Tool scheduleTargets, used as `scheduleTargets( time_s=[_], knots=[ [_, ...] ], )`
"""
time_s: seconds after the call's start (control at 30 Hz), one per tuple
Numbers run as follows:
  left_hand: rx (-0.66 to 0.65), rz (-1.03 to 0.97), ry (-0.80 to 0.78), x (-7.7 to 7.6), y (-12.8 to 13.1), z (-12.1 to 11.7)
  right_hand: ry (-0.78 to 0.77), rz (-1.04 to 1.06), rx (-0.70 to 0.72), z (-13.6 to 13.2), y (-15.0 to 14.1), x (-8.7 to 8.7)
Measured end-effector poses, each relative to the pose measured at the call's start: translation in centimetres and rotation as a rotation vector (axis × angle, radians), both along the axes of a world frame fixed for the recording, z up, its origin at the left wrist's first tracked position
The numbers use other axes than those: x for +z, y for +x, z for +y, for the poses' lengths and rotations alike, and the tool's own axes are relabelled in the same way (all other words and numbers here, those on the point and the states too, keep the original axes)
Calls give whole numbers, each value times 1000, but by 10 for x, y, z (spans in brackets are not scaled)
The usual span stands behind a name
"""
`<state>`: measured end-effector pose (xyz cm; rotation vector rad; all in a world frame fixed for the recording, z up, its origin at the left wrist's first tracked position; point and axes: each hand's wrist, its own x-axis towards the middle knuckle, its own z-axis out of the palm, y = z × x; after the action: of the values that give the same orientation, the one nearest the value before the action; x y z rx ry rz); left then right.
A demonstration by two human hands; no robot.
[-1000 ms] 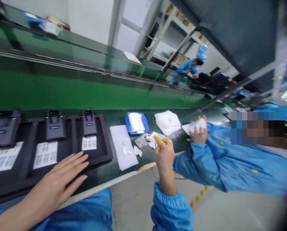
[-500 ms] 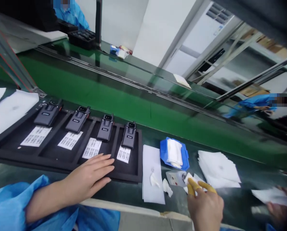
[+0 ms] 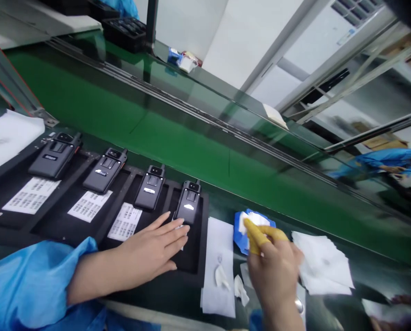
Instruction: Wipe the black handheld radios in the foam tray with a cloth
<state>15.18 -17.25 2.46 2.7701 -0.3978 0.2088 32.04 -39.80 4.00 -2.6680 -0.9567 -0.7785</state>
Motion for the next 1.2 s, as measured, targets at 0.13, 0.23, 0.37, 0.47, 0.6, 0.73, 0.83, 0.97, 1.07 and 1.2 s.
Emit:
scheduleTargets(
  time_s=[0.13, 0.23, 0.37, 0.47, 0.6, 0.73, 0.83, 0.97, 1.07, 1.2],
  knots=[
    [18, 8, 28, -17, 8, 2, -13, 89, 242, 67, 18, -6],
    [31, 43, 9, -26, 9, 3, -88, 157, 363, 94, 27, -14],
    [34, 130, -23, -27, 11, 4, -206, 150, 448, 113, 28, -21],
    [36, 141, -42, -24, 13, 4, -283, 108, 480, 115, 30, -25],
    [40, 143, -120, -23, 13, 5, -282, 86, 412, 105, 37, -28],
    [37, 192, -182, -25, 13, 5, -224, 130, 369, 103, 34, -26],
    [24, 210, -172, -24, 14, 6, -214, 160, 439, 113, 28, -24],
    [29, 190, -132, -21, 15, 7, -206, 177, 403, 119, 30, -27],
    [17, 181, -88, -19, 15, 7, -215, 144, 345, 110, 38, -31],
    [30, 227, -84, -16, 16, 7, -181, 75, 212, 79, 44, -27]
  ],
)
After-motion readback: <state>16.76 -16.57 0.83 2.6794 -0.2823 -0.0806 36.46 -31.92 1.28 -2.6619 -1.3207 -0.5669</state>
